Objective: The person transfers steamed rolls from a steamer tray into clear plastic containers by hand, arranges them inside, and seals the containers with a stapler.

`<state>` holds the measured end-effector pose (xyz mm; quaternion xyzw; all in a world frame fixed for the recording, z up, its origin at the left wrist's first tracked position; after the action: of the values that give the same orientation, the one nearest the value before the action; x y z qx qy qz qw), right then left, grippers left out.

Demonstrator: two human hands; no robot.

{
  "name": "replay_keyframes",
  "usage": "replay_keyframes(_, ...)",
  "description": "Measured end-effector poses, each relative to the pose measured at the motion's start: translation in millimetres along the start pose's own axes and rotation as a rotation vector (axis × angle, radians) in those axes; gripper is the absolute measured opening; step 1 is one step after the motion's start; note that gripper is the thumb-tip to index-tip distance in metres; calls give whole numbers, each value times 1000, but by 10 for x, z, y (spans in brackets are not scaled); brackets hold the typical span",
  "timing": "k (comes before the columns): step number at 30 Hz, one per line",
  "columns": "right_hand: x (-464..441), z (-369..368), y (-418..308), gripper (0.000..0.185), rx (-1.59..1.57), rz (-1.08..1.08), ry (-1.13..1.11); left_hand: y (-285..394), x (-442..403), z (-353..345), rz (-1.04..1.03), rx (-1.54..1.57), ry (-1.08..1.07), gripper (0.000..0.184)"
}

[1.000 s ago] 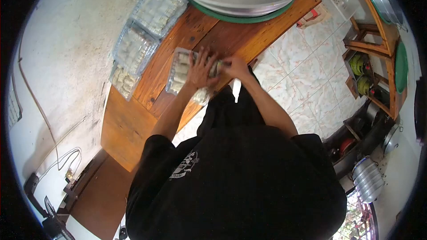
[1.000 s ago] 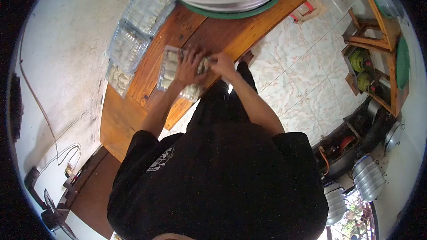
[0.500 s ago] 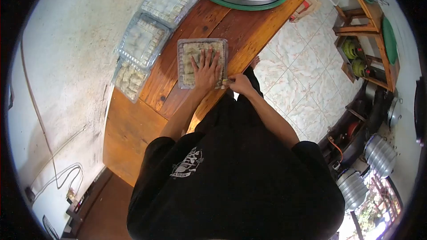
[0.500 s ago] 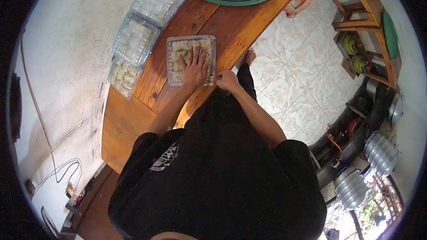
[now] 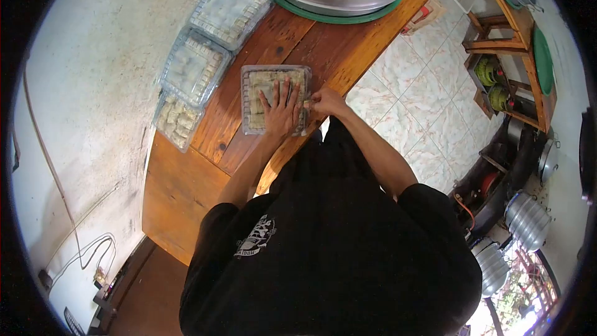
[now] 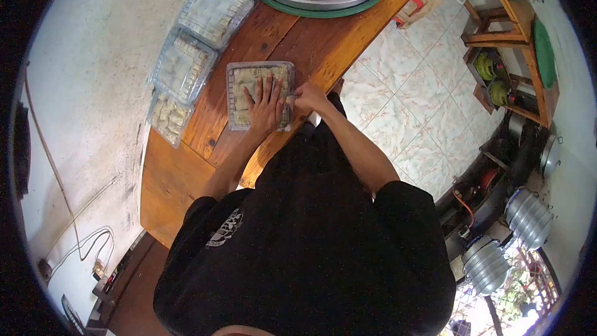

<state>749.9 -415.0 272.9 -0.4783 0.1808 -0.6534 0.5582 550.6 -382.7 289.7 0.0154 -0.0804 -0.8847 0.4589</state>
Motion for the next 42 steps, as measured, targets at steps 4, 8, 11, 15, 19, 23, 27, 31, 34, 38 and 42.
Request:
replay_keyframes(4, -405, 358, -104, 47, 80, -173, -137, -28, -137, 75, -54, -10, -70, 62)
replay_keyframes(8, -416, 399, -95, 53, -137, -84, 23, -612, -608, 166, 31, 30, -130, 65)
replay_keyframes(11, -445, 304, 14, 56, -211, 34, 137, -855, -399, 407, 615, 87, 19, 64)
replay_keyframes(15, 188, -127, 32, 54, -77, 145, -203, -619, 427, -61, 658, 69, 320, 65)
replay_keyframes(19, 429, -572, -80, 52, -263, 38, -302, -228, 555, 127, 425, 24, 90, 60)
replay_keyframes(23, 40, -644, -287, 49, -121, 54, -293, -261, 544, 97, 453, 26, 126, 59)
replay_keyframes(27, 1, -644, -371, 41, 56, 0, -177, -270, 576, 46, 446, 6, 199, 58)
replay_keyframes(31, -273, -478, -420, 45, 70, 23, -267, -286, 575, 38, 450, 13, 216, 56)
replay_keyframes(34, -535, -261, -820, 43, 207, -46, -305, -244, 600, 58, 464, 27, 165, 57)
replay_keyframes(38, -733, -181, -797, 42, 177, -6, -270, -290, 550, 4, 462, 5, 150, 57)
replay_keyframes(42, -986, -121, -940, 45, 163, -92, -296, -283, 510, 124, 497, 21, 17, 58)
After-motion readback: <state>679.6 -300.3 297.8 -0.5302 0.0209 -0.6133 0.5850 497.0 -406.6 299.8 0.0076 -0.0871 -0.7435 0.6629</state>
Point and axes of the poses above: each hand's wrist, its own x-axis away from the middle knuckle, its own z-axis out of the back of the hand, y = z × x, the point moved 2 cm from there along -x, towards the middle knuckle, and after that the axes turned 9 degrees about z, right-handed, at the moved point
